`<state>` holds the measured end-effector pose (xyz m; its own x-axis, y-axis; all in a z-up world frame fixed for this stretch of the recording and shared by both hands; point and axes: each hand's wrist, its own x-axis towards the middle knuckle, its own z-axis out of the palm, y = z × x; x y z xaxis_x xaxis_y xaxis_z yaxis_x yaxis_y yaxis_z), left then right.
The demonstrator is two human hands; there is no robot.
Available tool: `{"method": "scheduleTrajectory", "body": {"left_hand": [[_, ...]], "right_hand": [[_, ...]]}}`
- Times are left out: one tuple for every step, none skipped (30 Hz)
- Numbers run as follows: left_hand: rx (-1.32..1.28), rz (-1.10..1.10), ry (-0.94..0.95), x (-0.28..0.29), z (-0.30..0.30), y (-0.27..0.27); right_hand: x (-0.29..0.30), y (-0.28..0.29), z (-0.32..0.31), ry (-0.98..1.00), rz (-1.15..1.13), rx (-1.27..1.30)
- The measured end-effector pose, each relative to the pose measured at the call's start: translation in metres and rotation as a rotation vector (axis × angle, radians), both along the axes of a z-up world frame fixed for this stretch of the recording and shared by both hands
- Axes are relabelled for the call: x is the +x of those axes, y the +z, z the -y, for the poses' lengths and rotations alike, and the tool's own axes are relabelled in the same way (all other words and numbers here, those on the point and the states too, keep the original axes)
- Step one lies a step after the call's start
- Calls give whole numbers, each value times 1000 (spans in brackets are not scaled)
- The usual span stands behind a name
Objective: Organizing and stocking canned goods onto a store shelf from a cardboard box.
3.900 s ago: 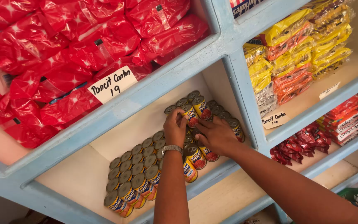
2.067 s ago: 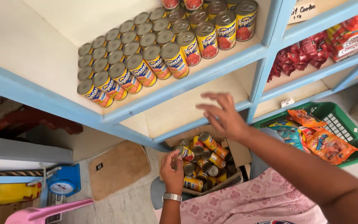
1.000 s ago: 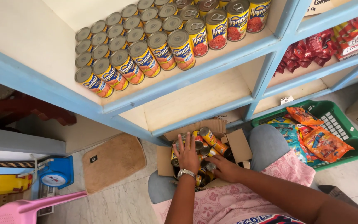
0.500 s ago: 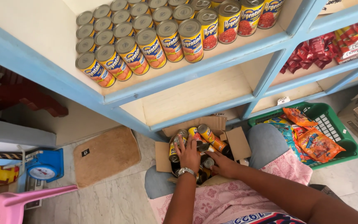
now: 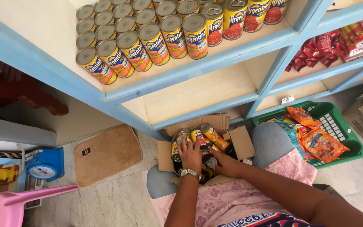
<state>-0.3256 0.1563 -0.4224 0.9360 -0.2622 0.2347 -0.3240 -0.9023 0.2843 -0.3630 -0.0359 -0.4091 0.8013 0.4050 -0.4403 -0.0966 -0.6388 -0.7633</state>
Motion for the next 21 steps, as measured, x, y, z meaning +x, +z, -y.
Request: {"method": "scheduleTrajectory", "body": {"left_hand": [[1, -1, -1, -2, 2, 11], [-6, -49, 2, -3, 3, 23], [-14, -97, 4, -4, 4, 34], [-13, -96, 5, -5, 4, 33], [-23, -54, -2, -7, 4, 31], [-33, -12, -13, -8, 4, 30], [-32, -10, -16, -7, 4, 28], [-17, -45, -18, -8, 4, 27], [-2, -79, -20, -8, 4, 25], [-1, -79, -21, -10, 6, 34], [-28, -49, -34, -13, 8, 44], [-56, -15, -46, -13, 10, 53], [-56, -12, -45, -12, 8, 45], [-26, -32, -46, -11, 7, 37], [4, -53, -48, -10, 5, 28], [4, -53, -50, -9, 5, 30], [9, -84, -35, -9, 4, 31], [12, -115, -20, -8, 4, 33], [12, -115, -21, -10, 4, 33], [-29, -109, -9, -10, 4, 33], [-69, -103, 2, -10, 4, 34]], "right_hand": [[-1, -1, 0, -1, -1, 1], [0, -2, 0, 20, -32, -17], [0, -2, -1, 42, -63, -35], [0, -6, -1, 43, -62, -34], [-1, -10, 0, 46, -58, -8], [-1, -15, 0, 45, -53, 18], [0, -19, 1, 42, -52, 20], [0, -24, 2, 52, -15, 38], [0, -28, 3, 61, 22, 56], [-1, -30, 3, 61, 22, 57], [-3, -32, 3, 75, 30, 63], [-2, -34, 3, 92, 41, 68], [-1, -33, 3, 93, 44, 68], [0, -31, 3, 112, 22, 49], [0, -30, 3, 131, 1, 30], [0, -31, 3, 130, 0, 31], [-1, -32, 4, 142, -7, 18], [-1, -32, 4, 155, -14, 4], [-2, -22, 3, 154, -14, 4], [-2, -11, 2, 149, -50, -9], [-2, 0, 1, 144, -87, -22]]}}
